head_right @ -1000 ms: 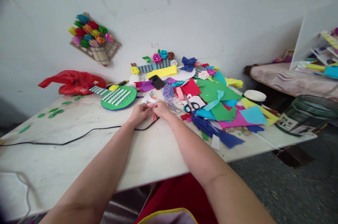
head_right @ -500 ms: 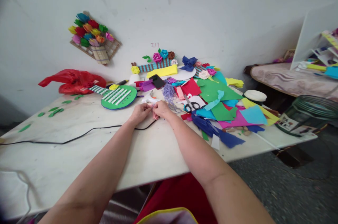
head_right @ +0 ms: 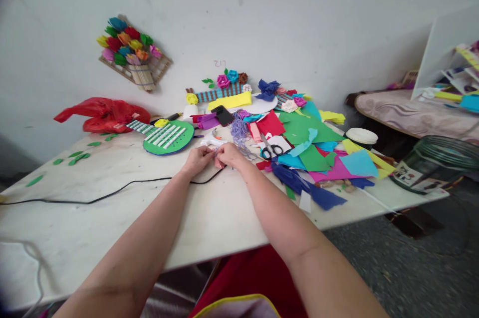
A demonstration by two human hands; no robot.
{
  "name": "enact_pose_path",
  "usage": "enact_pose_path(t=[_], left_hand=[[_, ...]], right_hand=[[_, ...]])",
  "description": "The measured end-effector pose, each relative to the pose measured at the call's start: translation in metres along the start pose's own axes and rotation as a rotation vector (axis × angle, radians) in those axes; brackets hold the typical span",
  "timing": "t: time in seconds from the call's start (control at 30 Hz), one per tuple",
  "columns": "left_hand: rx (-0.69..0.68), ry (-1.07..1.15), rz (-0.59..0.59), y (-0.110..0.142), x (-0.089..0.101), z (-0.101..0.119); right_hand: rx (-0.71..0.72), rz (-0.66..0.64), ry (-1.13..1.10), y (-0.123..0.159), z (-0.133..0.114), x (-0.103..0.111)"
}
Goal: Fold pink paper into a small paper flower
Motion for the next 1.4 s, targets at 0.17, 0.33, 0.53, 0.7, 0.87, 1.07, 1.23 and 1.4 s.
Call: enact_pose_path(t=[0.17, 0.33, 0.53, 0.7, 0.87, 1.07, 1.23, 1.4], left_hand=[[-0.016, 0.015, 0.010, -0.0005, -0.0016, -0.0004], [-0.018, 0.015, 0.041, -0.0002, -0.0012, -0.0006], [-0.031, 0.012, 0.053, 0.0002, -0.0003, -0.0003], [-0.046, 0.027, 0.046, -0.0003, -0.0011, -0.0011], [-0.052, 0.020, 0.051, -0.0001, -0.0014, -0.0007], [-0.058, 0.019, 0.084, 0.0005, -0.0012, 0.0024], [-0.066, 0.008, 0.109, 0.0009, 0.0017, 0.0031], [-0.045, 0.059, 0.080, 0.0004, 0.0020, 0.0014]], right_hand=[[0.076, 0.092, 0.083, -0.0022, -0.0012, 0.0006], [0.096, 0.117, 0.133, -0.0060, 0.0022, -0.0004], [0.053, 0.134, 0.125, -0.0033, 0.0004, 0.0032], [0.071, 0.126, 0.127, -0.0031, 0.0006, 0.0036], [0.149, 0.124, 0.143, -0.0072, 0.0045, 0.0001], [0.129, 0.140, 0.164, -0.0083, 0.0055, -0.0019], [0.123, 0.162, 0.181, -0.0066, 0.0027, 0.0008], [0.124, 0.134, 0.110, -0.0076, 0.0060, 0.0000]])
Point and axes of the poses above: each hand's wrist, its own y-axis away from the middle knuckle, its own x-axis out of the back of the hand, z = x × y, the point moved 5 cm from there along -y, towards the middle knuckle, and after that the axes turned 9 degrees about -y, right-handed, at the moved point
